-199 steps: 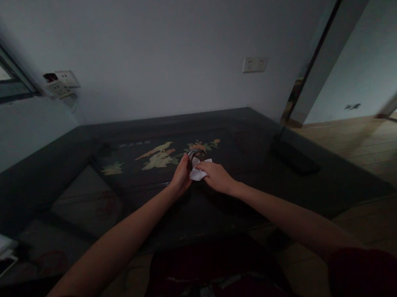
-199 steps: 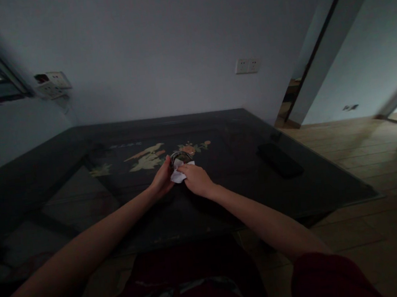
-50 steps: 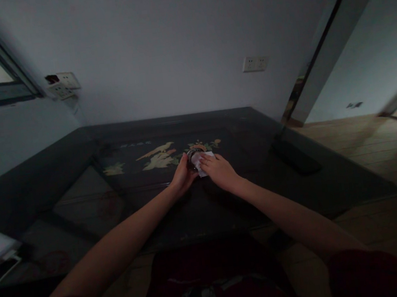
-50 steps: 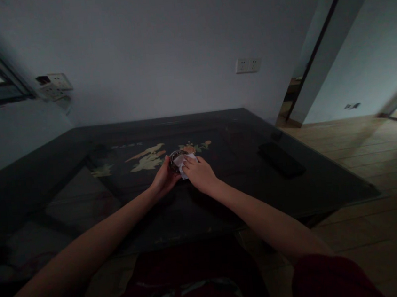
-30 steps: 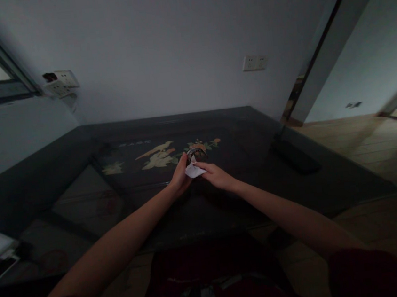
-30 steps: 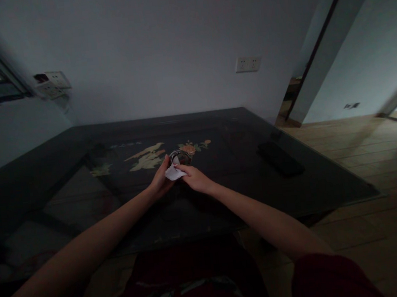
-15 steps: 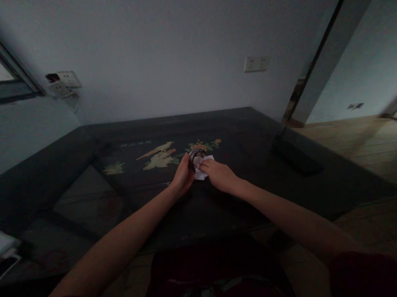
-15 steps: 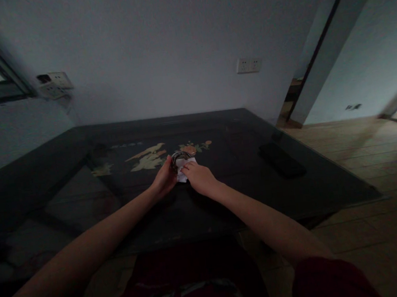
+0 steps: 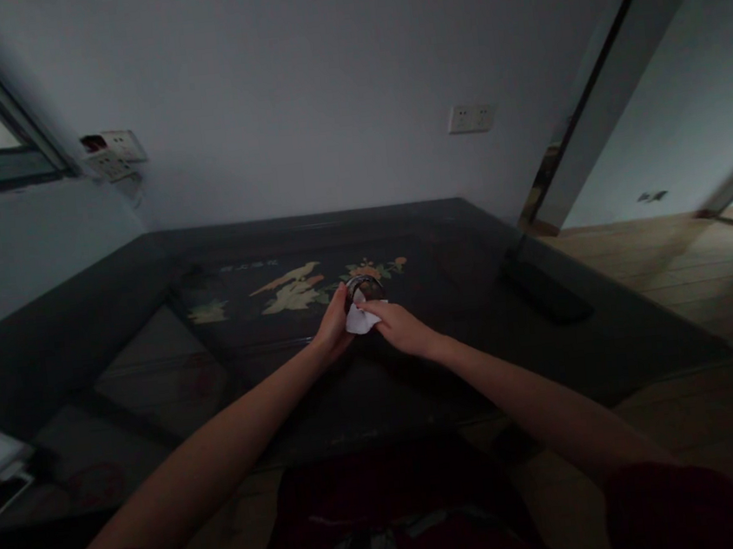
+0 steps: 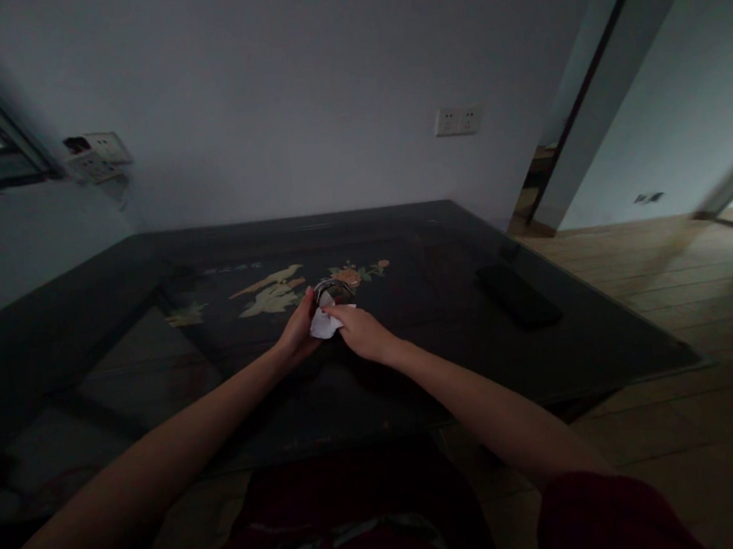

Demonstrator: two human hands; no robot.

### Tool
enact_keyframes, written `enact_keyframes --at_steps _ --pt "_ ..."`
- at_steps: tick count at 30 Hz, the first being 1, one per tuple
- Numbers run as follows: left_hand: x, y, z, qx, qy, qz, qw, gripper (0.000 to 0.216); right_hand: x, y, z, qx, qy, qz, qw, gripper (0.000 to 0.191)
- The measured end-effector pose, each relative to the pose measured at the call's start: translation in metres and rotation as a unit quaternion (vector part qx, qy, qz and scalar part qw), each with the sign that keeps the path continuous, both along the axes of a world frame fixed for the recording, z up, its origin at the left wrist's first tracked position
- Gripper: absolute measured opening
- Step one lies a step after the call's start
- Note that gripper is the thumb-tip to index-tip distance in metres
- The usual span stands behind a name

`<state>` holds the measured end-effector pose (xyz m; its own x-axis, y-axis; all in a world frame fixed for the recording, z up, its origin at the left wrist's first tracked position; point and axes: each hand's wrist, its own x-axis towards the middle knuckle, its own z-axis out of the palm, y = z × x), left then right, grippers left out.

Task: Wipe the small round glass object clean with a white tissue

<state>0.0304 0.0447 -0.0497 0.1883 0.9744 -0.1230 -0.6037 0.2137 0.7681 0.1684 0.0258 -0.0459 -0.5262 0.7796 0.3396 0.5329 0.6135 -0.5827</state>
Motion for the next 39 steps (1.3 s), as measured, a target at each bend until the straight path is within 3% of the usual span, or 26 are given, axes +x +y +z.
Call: enact_keyframes --at_steps 4,7,13,19,24,33,39 --pt "-0.001 0.001 -0.001 0.001 -0.016 -0.022 1.0 0.039 0.009 -0.005 0.013 0.09 -0.165 -0.019 0.982 0.05" --pt "-0.006 0.0 -0.001 -0.004 -0.025 -0.04 0.999 0.037 0.014 -0.007 0.021 0.113 -0.198 -0.03 0.973 0.048" --pt "-0.008 -0.003 0.002 -0.024 -0.041 -0.063 0.997 0.024 0.027 0.007 0.025 0.061 -0.097 -0.06 0.992 0.049" --pt "-0.002 -0.009 0.002 0.026 -0.015 -0.035 0.999 0.009 0.028 0.01 0.028 0.024 0.051 -0.041 0.998 0.049" --pt "-0.005 -0.008 0.0 0.026 -0.006 -0.043 0.999 0.026 0.015 -0.002 0.028 0.019 0.106 -0.014 0.994 0.052" --pt "-0.005 -0.007 0.004 0.01 -0.031 -0.097 0.995 0.052 0.0 -0.013 0.023 0.012 0.057 0.003 0.998 0.052" --pt "-0.003 -0.008 0.008 0.026 -0.039 -0.064 0.997 0.05 0.002 -0.017 0.023 0.061 -0.102 -0.004 0.993 0.047"
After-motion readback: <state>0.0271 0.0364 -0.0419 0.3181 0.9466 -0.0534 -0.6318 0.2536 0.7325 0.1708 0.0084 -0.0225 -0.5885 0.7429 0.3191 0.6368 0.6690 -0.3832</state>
